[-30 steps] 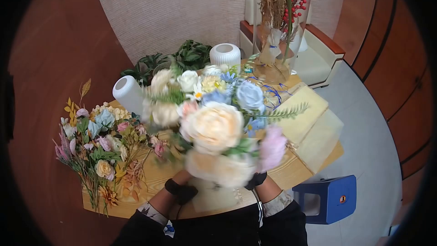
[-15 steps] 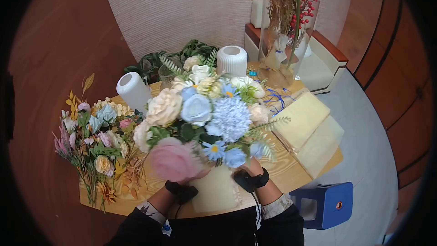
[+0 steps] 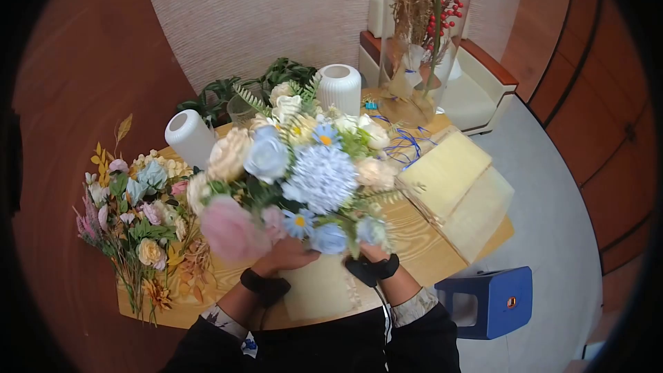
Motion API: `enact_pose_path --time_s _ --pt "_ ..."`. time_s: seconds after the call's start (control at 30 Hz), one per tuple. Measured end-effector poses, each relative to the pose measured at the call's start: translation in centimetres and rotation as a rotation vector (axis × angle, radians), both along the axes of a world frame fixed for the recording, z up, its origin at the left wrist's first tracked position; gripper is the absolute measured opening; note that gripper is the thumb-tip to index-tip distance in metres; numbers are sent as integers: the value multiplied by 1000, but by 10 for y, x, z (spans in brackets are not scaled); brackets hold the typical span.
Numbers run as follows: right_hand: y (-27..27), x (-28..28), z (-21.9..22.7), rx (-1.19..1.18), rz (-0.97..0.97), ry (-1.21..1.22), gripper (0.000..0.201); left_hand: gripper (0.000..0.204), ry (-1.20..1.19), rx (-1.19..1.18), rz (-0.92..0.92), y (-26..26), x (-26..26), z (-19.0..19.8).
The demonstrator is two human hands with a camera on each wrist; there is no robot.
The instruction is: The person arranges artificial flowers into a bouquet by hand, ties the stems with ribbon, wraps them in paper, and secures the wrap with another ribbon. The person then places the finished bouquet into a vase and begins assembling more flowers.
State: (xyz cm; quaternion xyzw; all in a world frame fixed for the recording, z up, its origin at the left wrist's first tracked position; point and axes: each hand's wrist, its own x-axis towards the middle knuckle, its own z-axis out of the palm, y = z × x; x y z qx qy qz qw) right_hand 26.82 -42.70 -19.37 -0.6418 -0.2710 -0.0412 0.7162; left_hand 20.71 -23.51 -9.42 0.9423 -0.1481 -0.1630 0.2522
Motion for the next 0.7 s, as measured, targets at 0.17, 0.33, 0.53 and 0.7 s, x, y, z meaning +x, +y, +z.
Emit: enact_pose_path --time_s 0.17,0.33,0.53,0.7 --pt "29 9 38 -95 -13 -83 18 26 -57 -709 2 -9 0 2" --pt "0 -42 137 -264 135 178 48 12 180 -957 56 -11 -31 33" --pt "-65 -141 71 19 124 221 53 25 215 -713 -160 -2 -75 67" --pt "-53 -146 71 332 -7 316 60 34 159 -673 -240 -3 -94 42"
